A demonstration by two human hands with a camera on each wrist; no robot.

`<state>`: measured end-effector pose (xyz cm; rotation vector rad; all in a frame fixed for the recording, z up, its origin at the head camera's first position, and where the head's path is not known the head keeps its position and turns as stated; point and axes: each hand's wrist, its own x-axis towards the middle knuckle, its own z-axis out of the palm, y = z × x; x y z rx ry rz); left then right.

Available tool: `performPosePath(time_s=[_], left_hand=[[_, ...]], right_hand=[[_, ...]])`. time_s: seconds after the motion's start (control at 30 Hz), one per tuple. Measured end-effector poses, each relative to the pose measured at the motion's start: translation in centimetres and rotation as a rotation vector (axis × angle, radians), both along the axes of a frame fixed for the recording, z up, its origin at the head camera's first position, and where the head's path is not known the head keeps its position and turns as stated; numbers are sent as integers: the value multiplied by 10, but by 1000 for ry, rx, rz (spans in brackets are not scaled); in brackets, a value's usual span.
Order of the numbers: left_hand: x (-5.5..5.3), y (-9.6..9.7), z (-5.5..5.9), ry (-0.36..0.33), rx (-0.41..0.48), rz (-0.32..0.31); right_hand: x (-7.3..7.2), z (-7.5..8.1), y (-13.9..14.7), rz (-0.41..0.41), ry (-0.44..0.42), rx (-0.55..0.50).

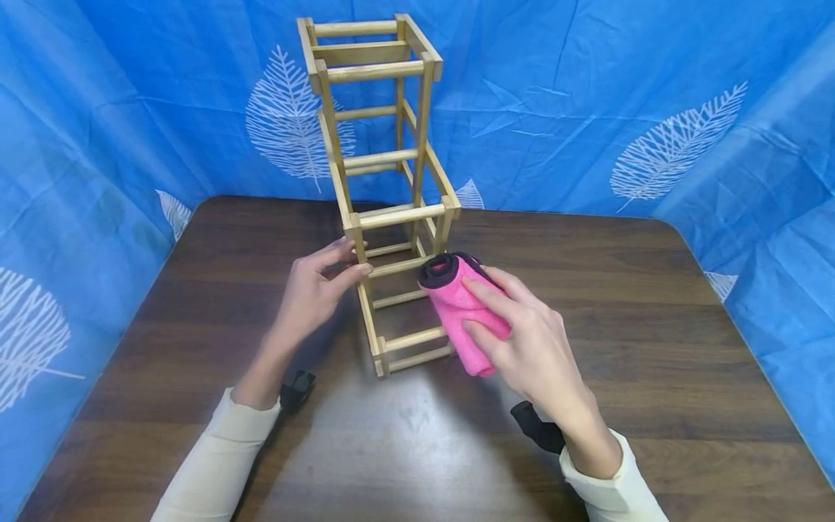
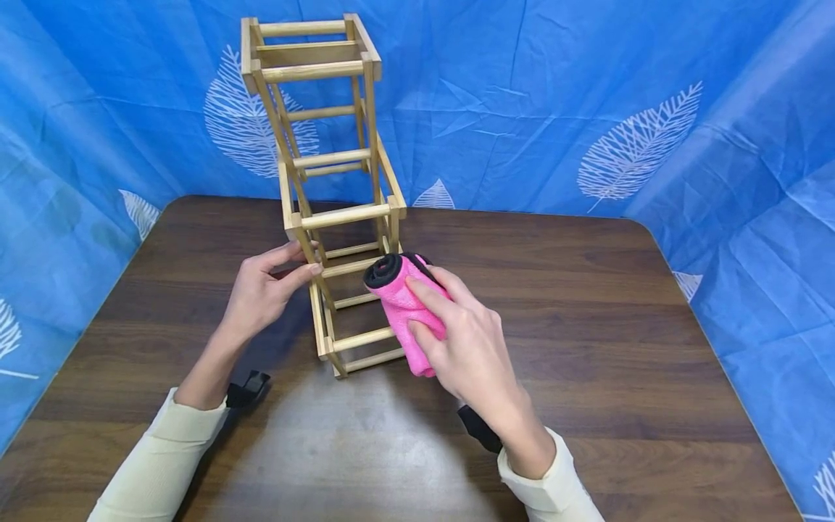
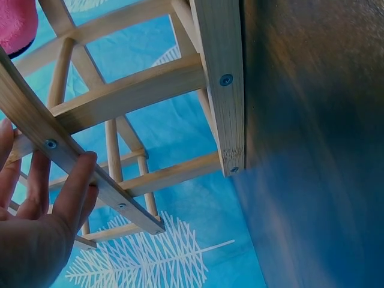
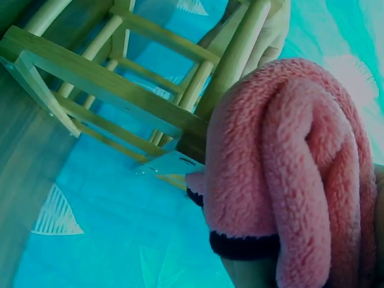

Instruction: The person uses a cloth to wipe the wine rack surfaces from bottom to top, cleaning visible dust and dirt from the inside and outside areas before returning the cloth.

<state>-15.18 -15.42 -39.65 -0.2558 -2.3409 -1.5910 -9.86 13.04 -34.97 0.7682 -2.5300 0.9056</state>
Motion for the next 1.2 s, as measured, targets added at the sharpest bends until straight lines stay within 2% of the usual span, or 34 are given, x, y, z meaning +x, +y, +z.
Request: performPosePath(time_s=[0.13,0.23,0.47,0.67,0.8,0.97,1.07,1.2], left_hand=[[0,1,0,1,19,2],[1,2,0,19,14,13],[1,2,0,34,-23,40],[1,3,0,67,-64,56],[1,2,0,72,-88,53],[0,1,0,63,-79,31],[-1,-2,1,50,-50,-2],[-2,-5,0,42,-58,-22]], right_hand=[[-1,0,0,-49,-53,-17],[1,-1,-4,-46,-61,-14],[7,-7,-22,20,-73,4],[14,-11,-45,90,-113,-29],[15,-11,-56,142,-77,-69],[14,-7,-61,156,-23,-163],[11,-3,-65,165,-40,-169],[6,-1,-72,158,-100,-105]])
